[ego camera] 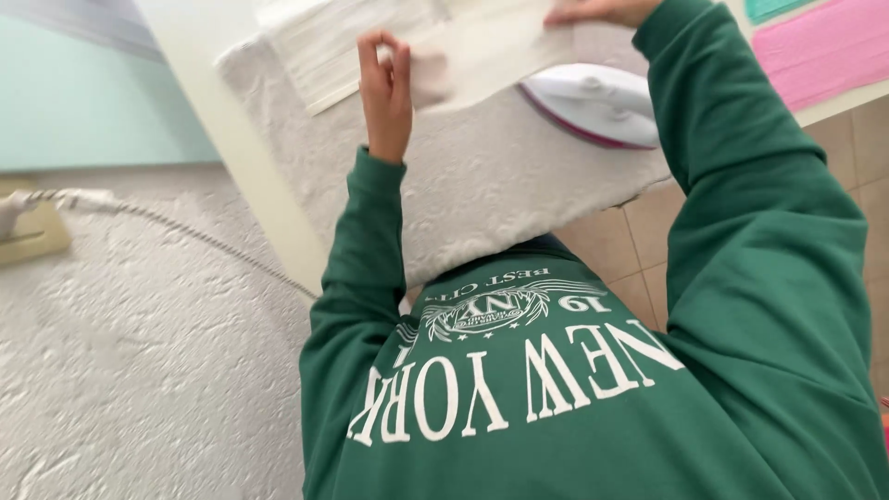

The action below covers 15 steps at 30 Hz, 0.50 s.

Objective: Ironing small rectangular pieces of white cloth on a workstation.

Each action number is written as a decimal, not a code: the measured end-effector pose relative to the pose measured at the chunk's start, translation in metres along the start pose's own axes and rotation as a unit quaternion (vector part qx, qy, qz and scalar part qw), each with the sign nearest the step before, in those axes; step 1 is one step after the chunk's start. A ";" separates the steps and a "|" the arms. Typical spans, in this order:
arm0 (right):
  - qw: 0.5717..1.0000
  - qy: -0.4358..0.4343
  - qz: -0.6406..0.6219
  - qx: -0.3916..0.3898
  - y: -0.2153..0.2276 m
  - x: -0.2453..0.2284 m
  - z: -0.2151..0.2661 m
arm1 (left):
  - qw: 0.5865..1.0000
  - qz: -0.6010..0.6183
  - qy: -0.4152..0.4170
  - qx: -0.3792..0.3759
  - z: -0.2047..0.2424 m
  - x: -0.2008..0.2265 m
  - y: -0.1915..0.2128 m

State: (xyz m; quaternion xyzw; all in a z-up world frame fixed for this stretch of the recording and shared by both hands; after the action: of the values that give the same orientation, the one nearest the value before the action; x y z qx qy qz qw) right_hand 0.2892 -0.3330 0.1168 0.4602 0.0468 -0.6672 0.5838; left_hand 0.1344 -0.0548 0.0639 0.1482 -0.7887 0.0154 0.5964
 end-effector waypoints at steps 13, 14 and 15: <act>0.975 0.151 0.005 0.162 0.069 0.133 -0.111 | 0.977 -0.113 0.173 0.058 -0.087 -0.091 -0.103; 0.977 0.149 0.003 0.154 0.066 0.135 -0.109 | 0.975 -0.115 0.181 0.061 -0.082 -0.101 -0.103; 0.976 0.151 -0.009 0.157 0.069 0.135 -0.110 | 0.973 -0.133 0.185 0.047 -0.083 -0.111 -0.103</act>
State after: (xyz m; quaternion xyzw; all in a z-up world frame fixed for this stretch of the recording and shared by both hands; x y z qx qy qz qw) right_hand 0.4216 -0.3880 -0.0033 0.6410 0.0331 -0.5946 0.4843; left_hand 0.2658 -0.1128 -0.0331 0.2739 -0.6366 -0.0002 0.7209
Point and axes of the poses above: each hand's wrist, its own z-axis away from the middle knuckle, its own y-axis out of the back of the hand, x = y × z, the point moved 1 cm from there along -z, towards the middle knuckle, and after that the axes turned 6 degrees about -x, right-handed, at the moved point
